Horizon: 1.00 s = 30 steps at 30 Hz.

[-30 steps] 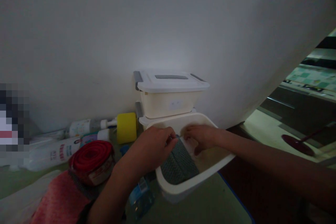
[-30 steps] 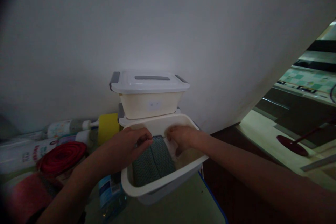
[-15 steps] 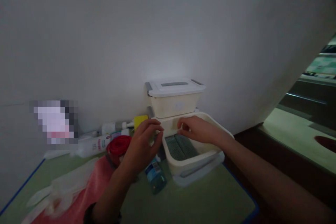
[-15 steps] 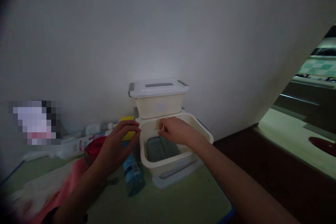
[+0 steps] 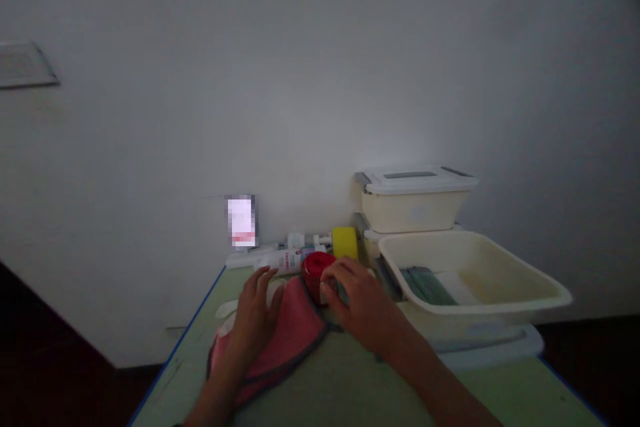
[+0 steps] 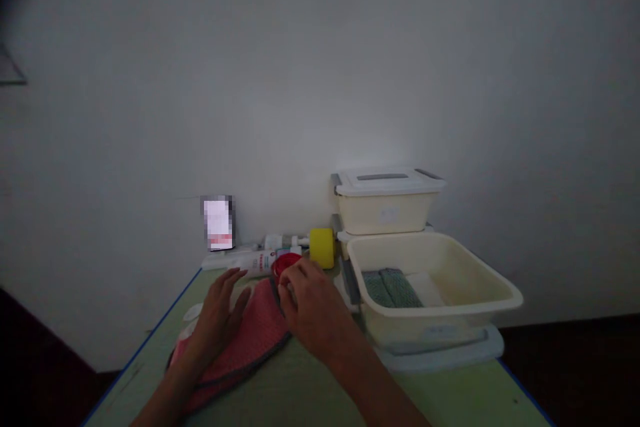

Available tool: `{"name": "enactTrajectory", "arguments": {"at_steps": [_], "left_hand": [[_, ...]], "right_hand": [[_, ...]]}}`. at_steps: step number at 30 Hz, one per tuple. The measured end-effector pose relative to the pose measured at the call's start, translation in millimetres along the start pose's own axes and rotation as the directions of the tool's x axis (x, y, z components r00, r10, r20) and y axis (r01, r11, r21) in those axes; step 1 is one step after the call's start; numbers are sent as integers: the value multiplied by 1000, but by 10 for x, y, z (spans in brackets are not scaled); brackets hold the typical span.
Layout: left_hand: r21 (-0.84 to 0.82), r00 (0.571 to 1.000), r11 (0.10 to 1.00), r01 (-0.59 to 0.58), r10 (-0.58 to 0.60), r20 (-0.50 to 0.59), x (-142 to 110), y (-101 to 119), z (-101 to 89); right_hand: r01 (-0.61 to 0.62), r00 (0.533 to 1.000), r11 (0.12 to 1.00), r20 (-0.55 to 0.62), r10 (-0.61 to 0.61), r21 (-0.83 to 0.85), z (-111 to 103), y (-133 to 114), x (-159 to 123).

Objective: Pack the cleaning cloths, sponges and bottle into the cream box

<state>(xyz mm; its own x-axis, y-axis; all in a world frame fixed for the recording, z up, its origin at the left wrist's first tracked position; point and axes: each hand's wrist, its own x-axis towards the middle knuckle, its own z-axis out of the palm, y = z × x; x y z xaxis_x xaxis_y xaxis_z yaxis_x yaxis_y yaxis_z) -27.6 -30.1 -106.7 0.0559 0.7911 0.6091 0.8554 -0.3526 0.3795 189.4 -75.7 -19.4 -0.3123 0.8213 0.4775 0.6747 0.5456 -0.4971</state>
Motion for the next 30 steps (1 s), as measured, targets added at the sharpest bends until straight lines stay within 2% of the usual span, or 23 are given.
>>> {"name": "enactTrajectory", "arguments": {"at_steps": [4,7,9,11,13,15,17,21,26,28,30], "left_hand": [[58,979,995,82,-91,180,-90,-144,62],[52,950,991,126,-136,283,-114,-111,73],[14,935,989,145,-141,324,-92,-61,80],[-47,930,984,170,-145,339,-41,-14,96],[-103,934,970,219,-178,309,20,29,127],[-154,939,951,268,-223,262,62,67,177],[-213,942,933,290,-239,234,72,97,239],[-333,966,914,234,-179,188,25,97,337],[-392,994,919,51,-7,113,62,132,361],[-383,984,924,5,64,168,120,218,380],[-415,962,909,35,82,261,167,322,418]], "right_hand": [[-89,996,993,7,90,-78,339,236,35],[-219,975,938,-24,221,-268,424,391,-10],[-283,951,872,2,310,-398,430,444,-76],[-321,917,815,57,395,-483,429,461,-143],[-357,875,783,110,471,-510,430,458,-183],[-391,844,771,139,518,-502,426,456,-183],[-402,837,778,151,527,-483,408,472,-157],[-378,851,801,165,498,-465,350,564,-142],[-350,844,808,215,492,-474,329,615,-205],[-348,839,799,218,499,-490,344,583,-195],[-362,835,774,189,517,-520,372,547,-165]]}}
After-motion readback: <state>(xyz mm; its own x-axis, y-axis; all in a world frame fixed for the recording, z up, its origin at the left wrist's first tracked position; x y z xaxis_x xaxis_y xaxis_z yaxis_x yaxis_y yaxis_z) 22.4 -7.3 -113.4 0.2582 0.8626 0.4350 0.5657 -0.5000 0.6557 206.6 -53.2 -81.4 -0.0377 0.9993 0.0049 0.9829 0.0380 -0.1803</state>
